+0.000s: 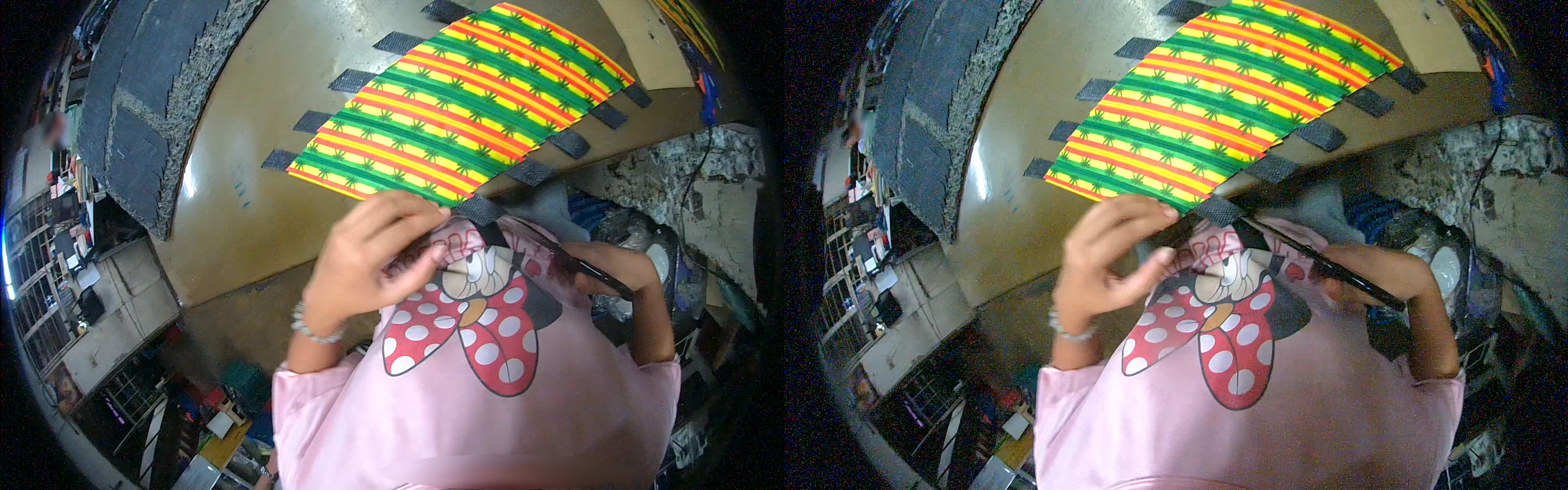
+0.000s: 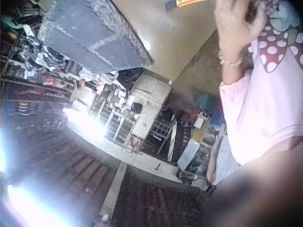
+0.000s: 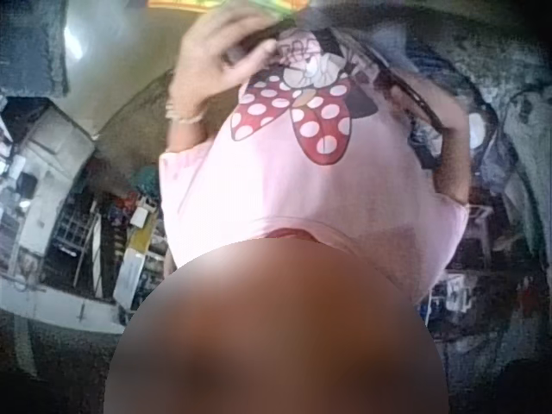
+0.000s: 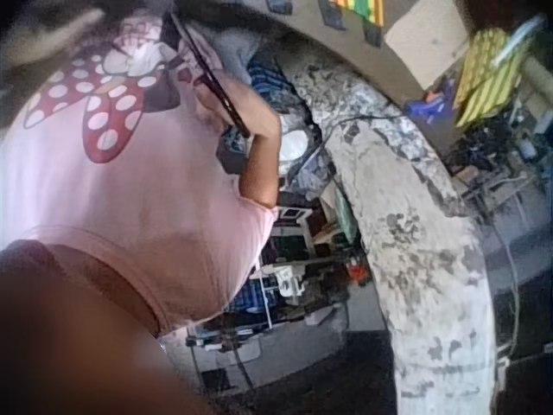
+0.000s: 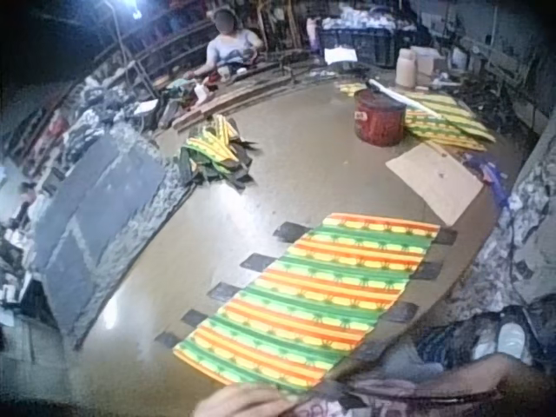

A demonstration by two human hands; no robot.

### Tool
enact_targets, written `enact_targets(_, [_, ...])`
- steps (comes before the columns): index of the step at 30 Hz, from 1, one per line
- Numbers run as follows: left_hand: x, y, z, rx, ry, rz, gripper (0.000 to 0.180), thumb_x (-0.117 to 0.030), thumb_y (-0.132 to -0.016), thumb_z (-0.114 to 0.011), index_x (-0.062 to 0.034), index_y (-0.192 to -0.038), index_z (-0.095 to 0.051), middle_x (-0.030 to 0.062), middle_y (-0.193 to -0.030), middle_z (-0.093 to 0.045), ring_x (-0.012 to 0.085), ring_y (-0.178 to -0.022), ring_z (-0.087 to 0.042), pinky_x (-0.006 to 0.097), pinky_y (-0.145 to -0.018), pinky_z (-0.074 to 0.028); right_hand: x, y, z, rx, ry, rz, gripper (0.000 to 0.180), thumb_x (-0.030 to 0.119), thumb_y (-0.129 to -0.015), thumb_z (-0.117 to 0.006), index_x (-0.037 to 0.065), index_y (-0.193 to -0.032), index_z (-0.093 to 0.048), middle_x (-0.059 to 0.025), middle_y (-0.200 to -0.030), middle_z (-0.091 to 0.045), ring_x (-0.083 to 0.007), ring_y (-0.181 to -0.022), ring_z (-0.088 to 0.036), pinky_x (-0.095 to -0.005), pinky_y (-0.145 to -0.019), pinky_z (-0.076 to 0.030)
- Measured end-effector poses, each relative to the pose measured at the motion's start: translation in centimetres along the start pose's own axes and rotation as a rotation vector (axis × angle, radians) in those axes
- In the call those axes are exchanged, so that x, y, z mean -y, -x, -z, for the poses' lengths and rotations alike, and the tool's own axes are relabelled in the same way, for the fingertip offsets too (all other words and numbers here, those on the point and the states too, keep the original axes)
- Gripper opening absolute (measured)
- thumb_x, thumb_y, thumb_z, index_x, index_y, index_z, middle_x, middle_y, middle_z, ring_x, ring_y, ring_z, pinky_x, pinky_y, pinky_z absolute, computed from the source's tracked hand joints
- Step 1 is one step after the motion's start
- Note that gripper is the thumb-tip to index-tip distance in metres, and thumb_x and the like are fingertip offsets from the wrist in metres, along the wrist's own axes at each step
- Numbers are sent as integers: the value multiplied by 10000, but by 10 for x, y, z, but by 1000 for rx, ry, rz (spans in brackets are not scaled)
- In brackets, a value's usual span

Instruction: The person assembles a decorative fan by layering black, green, and yellow ribbons on a patterned base. They press the ribbons into place, then use scissors to trim the edges of the assembled fan.

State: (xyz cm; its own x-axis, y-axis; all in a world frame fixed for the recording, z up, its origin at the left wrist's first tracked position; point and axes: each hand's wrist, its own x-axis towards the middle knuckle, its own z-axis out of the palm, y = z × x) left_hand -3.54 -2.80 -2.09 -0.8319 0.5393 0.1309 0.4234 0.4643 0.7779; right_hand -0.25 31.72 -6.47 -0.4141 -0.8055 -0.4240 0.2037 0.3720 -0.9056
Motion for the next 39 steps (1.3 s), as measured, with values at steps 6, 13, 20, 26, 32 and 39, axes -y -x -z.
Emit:
enact_targets(6, [48,-155,4,-136,-322,-539,366,-186,-872,-696,-14,-1189,-629,116,-1057,-671,216,-967,-648,346,-818,-530,-30,19,-19,-130,-23,-100,333,248,-904,-575,4,-1131,-583,-192,-1060,-627,-344,-979,-629,-405,-864,-494])
enact_targets(13, [67,-283,-25,537,-570,24,426,-251,-890,-692,-12,-1230,-598,130,-859,-675,273,-853,-694,349,-772,-562,-35,13,-39,-166,-29,-81,246,100,-940,-571,-8,-1162,-561,-191,-1065,-640,-317,-981,-629,-392,-857,-492])
enact_targets(20, [155,-260,109,280,110,260,166,-175,-894,-687,-14,-868,-658,58,-755,-652,128,-656,-602,278,-583,-489,-28,1,-10,34,127,-45,231,113,-929,-580,-2,-1128,-563,-158,-962,-626,-273,-870,-633,-365,-771,-510])
enact_targets(26, [177,-121,166,-523,251,593,253,-181,-919,-660,-38,-1119,-602,38,-955,-645,118,-788,-607,248,-651,-500,-33,-6,6,-12,-74,-136,620,518,-882,-609,-18,-1192,-574,-88,-933,-623,-174,-831,-591,-318,-746,-500])
enact_targets(32, [90,-6,58,-705,891,639,269,-92,-937,-615,22,-1173,-554,106,-1072,-678,175,-936,-684,278,-757,-588,-21,-15,3,-78,-89,-11,777,685,-876,-523,-12,-1216,-573,-115,-1070,-634,-207,-911,-610,-331,-833,-503])
enact_targets(39, [15,20,10,-396,1017,819,231,-170,-986,-591,53,-1044,-599,137,-930,-688,165,-714,-693,241,-613,-577,13,-54,-28,-125,139,135,304,204,-943,-597,-19,-1140,-536,-206,-1009,-607,-345,-915,-600,-391,-837,-476])
